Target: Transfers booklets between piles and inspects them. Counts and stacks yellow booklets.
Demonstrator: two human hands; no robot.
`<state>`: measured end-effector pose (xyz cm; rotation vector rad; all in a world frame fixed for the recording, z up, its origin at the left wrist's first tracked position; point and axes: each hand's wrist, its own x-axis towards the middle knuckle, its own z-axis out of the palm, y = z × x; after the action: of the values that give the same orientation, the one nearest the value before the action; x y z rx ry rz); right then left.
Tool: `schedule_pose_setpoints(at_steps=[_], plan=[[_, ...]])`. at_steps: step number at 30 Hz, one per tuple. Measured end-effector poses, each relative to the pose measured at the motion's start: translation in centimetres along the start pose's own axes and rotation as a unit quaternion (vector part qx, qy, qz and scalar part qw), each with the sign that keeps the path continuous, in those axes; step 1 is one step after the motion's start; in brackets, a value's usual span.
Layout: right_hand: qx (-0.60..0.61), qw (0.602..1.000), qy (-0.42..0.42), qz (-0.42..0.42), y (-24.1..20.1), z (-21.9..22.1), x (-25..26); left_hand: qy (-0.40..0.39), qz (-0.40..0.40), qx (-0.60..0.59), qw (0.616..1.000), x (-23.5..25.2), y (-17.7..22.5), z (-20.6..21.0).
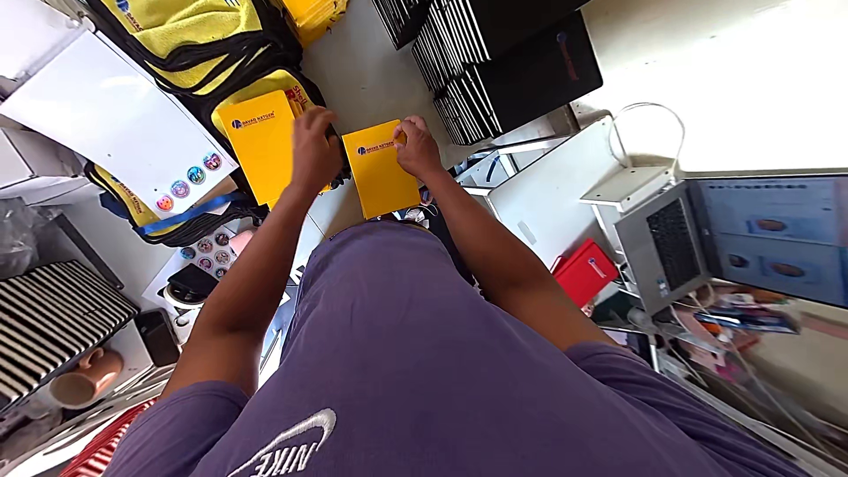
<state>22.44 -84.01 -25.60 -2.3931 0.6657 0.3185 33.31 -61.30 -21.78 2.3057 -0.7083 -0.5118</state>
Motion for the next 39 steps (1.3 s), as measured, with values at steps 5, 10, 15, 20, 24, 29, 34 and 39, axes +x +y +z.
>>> schedule_pose_setpoints(at_steps=[5,10,15,20,24,29,34,39], plan=[[0.010,0.999,-0.025,0.017,0.3,0.0,0.7,-0.135,0.043,0.015,0.990,2.3,2.5,7.0],[0.018,1.000,-0.017,0.010,0.7,0.1,0.7,-0.110,0.064,0.060,0.990,4.0,2.9,10.3],[0.049,0.999,-0.005,0.006,1.1,0.2,0.5,-0.105,0.112,0.077,0.985,4.2,2.3,10.0],[0.082,0.996,0.040,-0.017,1.6,0.3,-0.1,-0.104,0.102,0.064,0.987,4.3,2.4,9.6],[0.064,0.996,0.045,-0.036,2.2,1.2,-0.1,-0.100,0.105,0.038,0.989,4.3,2.2,9.5],[0.067,0.995,0.061,-0.041,1.8,1.1,-0.4,-0.064,0.027,0.010,0.998,3.4,1.8,7.7],[0.102,0.992,0.061,-0.046,1.7,0.6,-1.6,-0.080,-0.093,0.032,0.992,1.5,0.3,6.7],[0.199,0.976,0.084,-0.010,2.9,0.1,-2.5,-0.089,-0.104,-0.033,0.990,1.1,-0.4,5.9]])
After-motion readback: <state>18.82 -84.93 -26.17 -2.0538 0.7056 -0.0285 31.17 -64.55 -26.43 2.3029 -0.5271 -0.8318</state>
